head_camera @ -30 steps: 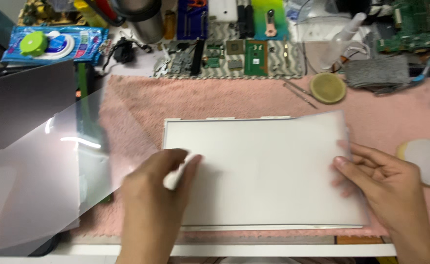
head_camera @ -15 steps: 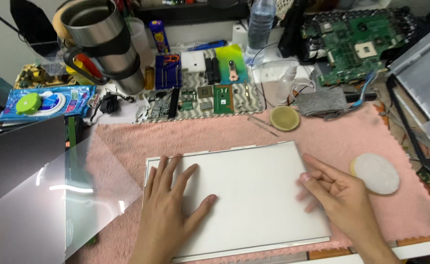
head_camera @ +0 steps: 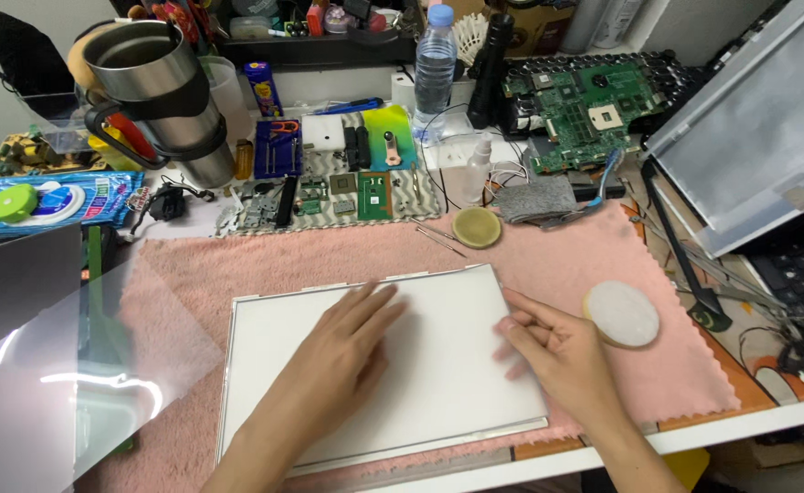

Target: The person replaces internal layers of a laptop screen panel by hand and cleans the display surface with a sponge and a cloth.

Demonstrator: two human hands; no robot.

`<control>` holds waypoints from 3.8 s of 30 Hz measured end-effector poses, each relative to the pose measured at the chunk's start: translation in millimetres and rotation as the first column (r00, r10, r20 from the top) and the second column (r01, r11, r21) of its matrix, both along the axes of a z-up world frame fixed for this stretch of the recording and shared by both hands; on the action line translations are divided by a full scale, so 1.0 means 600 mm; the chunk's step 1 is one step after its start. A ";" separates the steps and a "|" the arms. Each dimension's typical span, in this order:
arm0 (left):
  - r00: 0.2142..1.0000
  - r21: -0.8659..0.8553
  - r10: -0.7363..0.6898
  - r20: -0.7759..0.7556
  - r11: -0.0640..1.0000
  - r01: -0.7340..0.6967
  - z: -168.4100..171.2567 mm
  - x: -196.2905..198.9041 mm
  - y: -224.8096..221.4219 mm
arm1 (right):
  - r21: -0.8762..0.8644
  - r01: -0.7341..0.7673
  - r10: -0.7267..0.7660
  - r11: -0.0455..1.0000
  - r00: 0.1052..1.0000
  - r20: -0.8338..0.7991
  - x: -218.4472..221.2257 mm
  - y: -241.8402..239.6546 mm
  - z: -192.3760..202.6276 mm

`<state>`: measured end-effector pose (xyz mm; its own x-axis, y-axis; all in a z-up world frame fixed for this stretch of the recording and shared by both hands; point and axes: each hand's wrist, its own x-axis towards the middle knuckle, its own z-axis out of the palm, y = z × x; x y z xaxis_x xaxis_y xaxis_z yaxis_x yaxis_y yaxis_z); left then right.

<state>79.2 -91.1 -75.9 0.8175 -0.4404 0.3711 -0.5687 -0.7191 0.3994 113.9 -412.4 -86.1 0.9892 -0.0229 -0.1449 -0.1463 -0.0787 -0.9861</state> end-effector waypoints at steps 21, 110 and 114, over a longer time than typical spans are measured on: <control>0.994 0.003 -0.012 0.104 1.000 0.012 0.002 0.042 -0.045 | 0.017 -0.022 0.022 1.000 1.000 -0.013 0.000 0.001 -0.002; 1.000 0.008 -0.022 -0.002 1.000 0.022 0.029 0.040 -0.037 | -0.803 -0.478 0.426 0.355 0.848 -0.317 -0.025 -0.068 0.118; 1.000 0.008 -0.030 -0.007 1.000 0.030 0.030 0.040 -0.037 | -0.775 -0.503 0.458 0.382 0.832 -0.314 -0.025 -0.069 0.120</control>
